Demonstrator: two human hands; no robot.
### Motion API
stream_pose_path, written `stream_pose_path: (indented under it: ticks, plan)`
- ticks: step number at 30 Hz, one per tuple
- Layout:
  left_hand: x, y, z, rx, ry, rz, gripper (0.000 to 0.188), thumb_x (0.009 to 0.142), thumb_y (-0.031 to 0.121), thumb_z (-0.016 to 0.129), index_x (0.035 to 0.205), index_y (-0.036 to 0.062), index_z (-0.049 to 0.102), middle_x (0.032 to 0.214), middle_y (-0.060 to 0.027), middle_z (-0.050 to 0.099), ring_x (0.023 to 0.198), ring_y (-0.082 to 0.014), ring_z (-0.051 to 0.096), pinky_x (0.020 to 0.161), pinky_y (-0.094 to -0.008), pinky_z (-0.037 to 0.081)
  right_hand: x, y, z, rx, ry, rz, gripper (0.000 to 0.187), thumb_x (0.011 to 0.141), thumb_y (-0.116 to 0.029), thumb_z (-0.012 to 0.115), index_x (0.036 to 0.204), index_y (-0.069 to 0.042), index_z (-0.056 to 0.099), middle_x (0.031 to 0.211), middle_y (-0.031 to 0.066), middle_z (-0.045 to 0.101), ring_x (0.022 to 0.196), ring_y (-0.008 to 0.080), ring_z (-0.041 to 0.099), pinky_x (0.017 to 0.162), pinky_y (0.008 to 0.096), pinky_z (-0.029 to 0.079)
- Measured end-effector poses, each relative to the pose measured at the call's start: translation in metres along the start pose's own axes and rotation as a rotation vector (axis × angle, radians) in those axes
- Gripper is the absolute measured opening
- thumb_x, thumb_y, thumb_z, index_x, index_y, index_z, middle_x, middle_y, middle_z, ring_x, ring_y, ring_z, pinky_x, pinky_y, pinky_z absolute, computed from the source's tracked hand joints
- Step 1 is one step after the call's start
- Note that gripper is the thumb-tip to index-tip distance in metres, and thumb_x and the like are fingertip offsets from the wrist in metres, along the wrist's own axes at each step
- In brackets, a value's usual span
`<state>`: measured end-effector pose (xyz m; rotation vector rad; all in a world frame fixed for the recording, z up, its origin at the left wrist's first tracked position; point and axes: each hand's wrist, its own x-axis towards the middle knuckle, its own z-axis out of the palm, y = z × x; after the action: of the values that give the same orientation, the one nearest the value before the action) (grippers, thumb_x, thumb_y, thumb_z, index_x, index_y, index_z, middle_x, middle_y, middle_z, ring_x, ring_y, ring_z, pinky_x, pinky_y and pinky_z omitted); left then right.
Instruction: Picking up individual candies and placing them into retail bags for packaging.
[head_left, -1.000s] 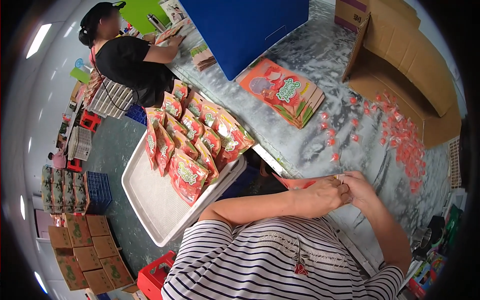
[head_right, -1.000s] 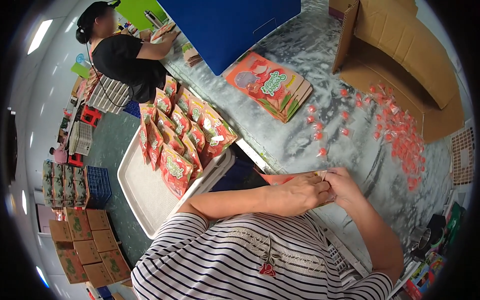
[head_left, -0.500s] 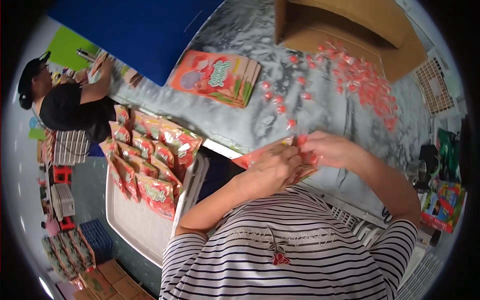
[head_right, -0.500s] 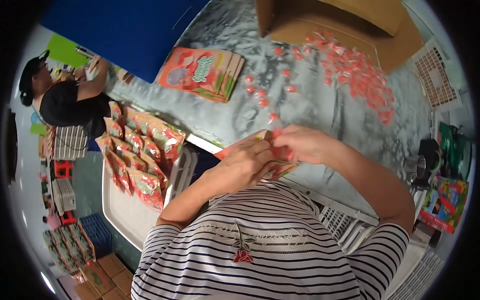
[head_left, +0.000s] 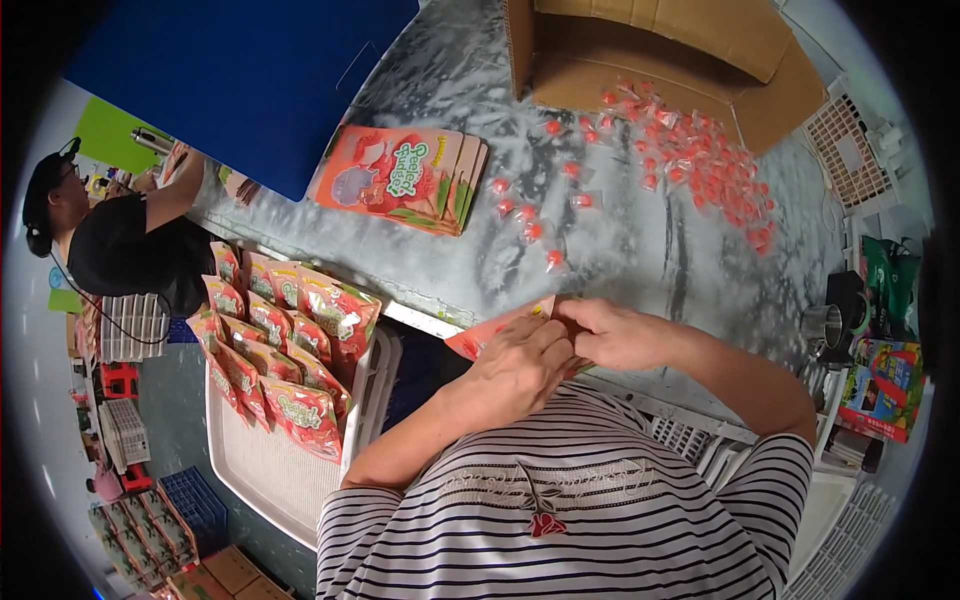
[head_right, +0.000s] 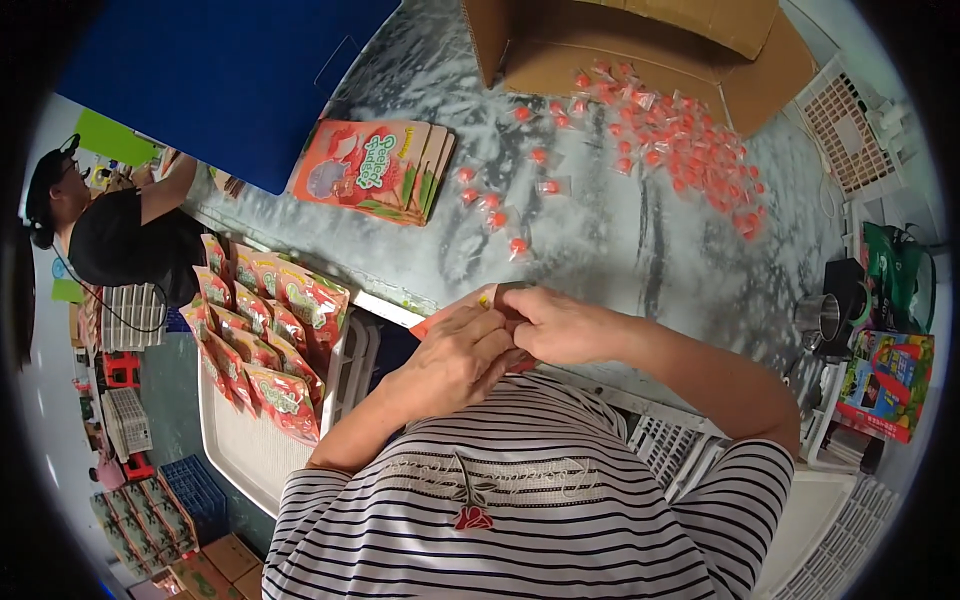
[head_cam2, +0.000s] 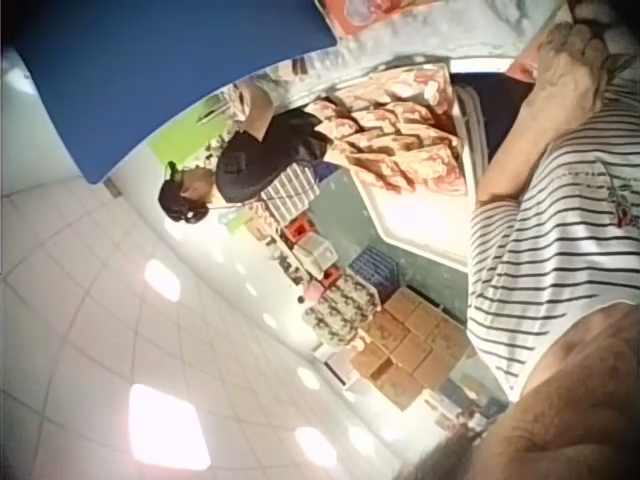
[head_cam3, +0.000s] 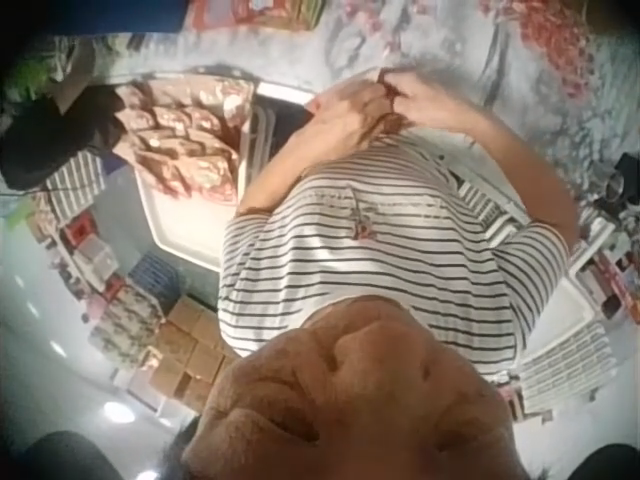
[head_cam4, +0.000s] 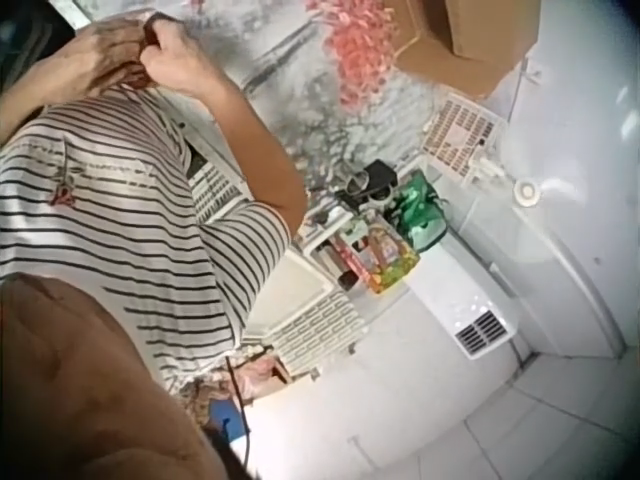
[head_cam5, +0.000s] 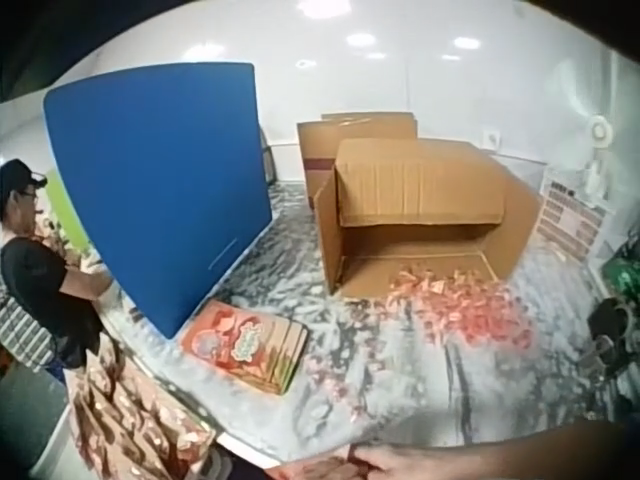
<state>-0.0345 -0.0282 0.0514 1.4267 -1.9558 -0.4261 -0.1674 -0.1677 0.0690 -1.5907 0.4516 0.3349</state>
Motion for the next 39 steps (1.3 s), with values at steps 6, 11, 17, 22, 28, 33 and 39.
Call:
stream_pose_path:
  ticks: [6, 11, 17, 22, 28, 33, 39]
  plan:
    - [-0.017, -0.002, -0.018, 0.042, -0.009, -0.097, 0.019, 0.076, 0.005, 0.068, 0.093, 0.0002, 0.063, 0.093, -0.0149, 0.061, 0.089, -0.034, 0.061, 0.083, -0.0414, 0.049, 0.017, 0.018, -0.022, 0.305, 0.123, -0.259, 0.021, 0.093, -0.006, 0.052, 0.109, -0.001, 0.065, 0.107, 0.0078, 0.068, 0.096, 0.0125, 0.063, 0.084, 0.0287, 0.051]
    - [-0.042, 0.005, -0.032, 0.072, 0.053, -0.19, 0.019, 0.076, 0.007, 0.07, 0.093, -0.0005, 0.064, 0.089, -0.016, 0.062, 0.087, -0.0343, 0.062, 0.081, -0.0411, 0.049, 0.066, 0.069, -0.103, -0.266, 0.824, -0.336, 0.02, 0.091, -0.005, 0.053, 0.109, -0.001, 0.061, 0.094, 0.0084, 0.067, 0.087, 0.0131, 0.063, 0.074, 0.0291, 0.051]
    - [-0.055, 0.004, -0.034, 0.068, 0.097, -0.257, 0.015, 0.075, 0.005, 0.071, 0.087, 0.0008, 0.063, 0.086, -0.0143, 0.063, 0.076, -0.0322, 0.061, 0.069, -0.0384, 0.05, 0.116, 0.12, -0.118, -0.748, 1.203, -0.427, 0.03, 0.083, -0.001, 0.052, 0.112, -0.001, 0.056, 0.105, 0.0192, 0.059, 0.091, 0.0302, 0.061, 0.079, 0.0383, 0.049]
    - [-0.06, -0.001, -0.033, 0.045, 0.125, -0.293, 0.014, 0.076, 0.006, 0.071, 0.086, 0.0011, 0.063, 0.084, -0.0142, 0.062, 0.073, -0.032, 0.061, 0.067, -0.0387, 0.05, 0.113, 0.114, -0.073, -0.476, 1.141, -0.328, 0.025, 0.084, 0.001, 0.046, 0.107, 0.001, 0.054, 0.109, 0.0228, 0.057, 0.101, 0.0385, 0.056, 0.085, 0.043, 0.046]
    - [-0.056, -0.006, -0.033, 0.039, 0.105, -0.311, 0.016, 0.074, 0.001, 0.069, 0.09, 0.0013, 0.065, 0.084, -0.0121, 0.062, 0.076, -0.0311, 0.06, 0.068, -0.0375, 0.05, 0.1, 0.117, -0.061, -0.258, 1.023, -0.435, 0.017, 0.089, -0.001, 0.047, 0.103, 0.002, 0.057, 0.098, 0.0182, 0.063, 0.092, 0.0317, 0.063, 0.079, 0.0394, 0.049]
    - [-0.057, -0.006, -0.034, 0.03, 0.077, -0.331, 0.017, 0.075, 0.002, 0.069, 0.091, 0.002, 0.066, 0.084, -0.0118, 0.062, 0.078, -0.0306, 0.06, 0.068, -0.0375, 0.05, 0.091, 0.108, -0.066, -0.239, 0.971, -0.318, 0.04, 0.086, -0.021, 0.063, 0.119, 0.0, 0.051, 0.114, 0.0189, 0.059, 0.105, 0.0309, 0.059, 0.091, 0.0397, 0.046]
    - [-0.06, -0.01, -0.032, 0.015, 0.133, -0.329, 0.015, 0.076, 0.002, 0.069, 0.091, 0.0025, 0.066, 0.083, -0.0114, 0.061, 0.074, -0.0304, 0.059, 0.065, -0.0377, 0.049, 0.092, 0.098, -0.047, -0.688, 0.749, -0.365, 0.107, 0.065, -0.04, 0.082, 0.146, -0.004, 0.023, 0.152, 0.0194, 0.019, 0.139, 0.0366, 0.021, 0.115, 0.0434, 0.022]
